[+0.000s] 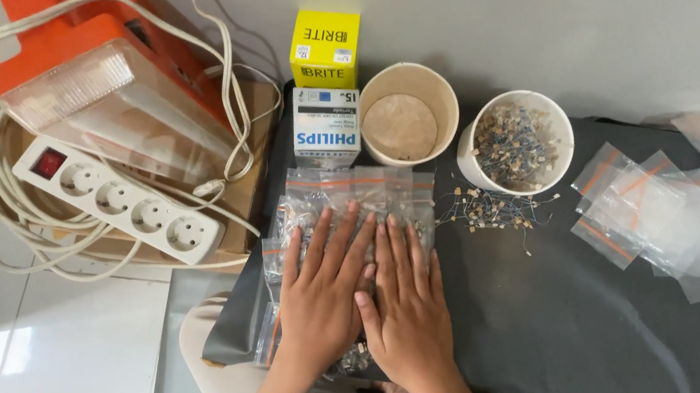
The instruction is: The person sorts small electronic components, likely resistors, from a pile on a table into a small plastic bag. They use both hands to pick up the components and place them into the bag, occasionally adjusting the pile on the table.
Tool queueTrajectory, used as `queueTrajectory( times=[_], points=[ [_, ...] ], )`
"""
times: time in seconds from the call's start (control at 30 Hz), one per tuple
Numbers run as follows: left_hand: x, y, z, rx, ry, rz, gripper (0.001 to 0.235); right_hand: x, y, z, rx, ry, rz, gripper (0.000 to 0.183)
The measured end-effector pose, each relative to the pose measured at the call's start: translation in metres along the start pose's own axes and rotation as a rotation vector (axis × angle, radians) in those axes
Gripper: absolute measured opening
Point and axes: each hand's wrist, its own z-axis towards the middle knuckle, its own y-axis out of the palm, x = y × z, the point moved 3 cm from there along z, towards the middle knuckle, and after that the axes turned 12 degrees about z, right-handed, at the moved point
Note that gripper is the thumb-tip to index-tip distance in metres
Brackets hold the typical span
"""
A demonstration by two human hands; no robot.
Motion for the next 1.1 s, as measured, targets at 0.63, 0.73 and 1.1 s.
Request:
queueTrajectory(
  times=[0.63,0.73,1.1],
  points=[
    [0.003,0.0,-0.001,0.041,0.013,0.069,0.048,0.004,-0.004,-0.003,-0.006,0.032,0.075,0.068],
    [0.004,-0.004,-0.003,0.055,0.026,0.08,0.048,0.011,-0.009,-0.006,-0.07,0.043,0.248,0.067],
    [0.005,-0.005,-0.001,-0.052,0.019,-0.031,0.051,0.05,-0.035,-0.029,-0.081,-0.085,0.577,0.061]
  ],
)
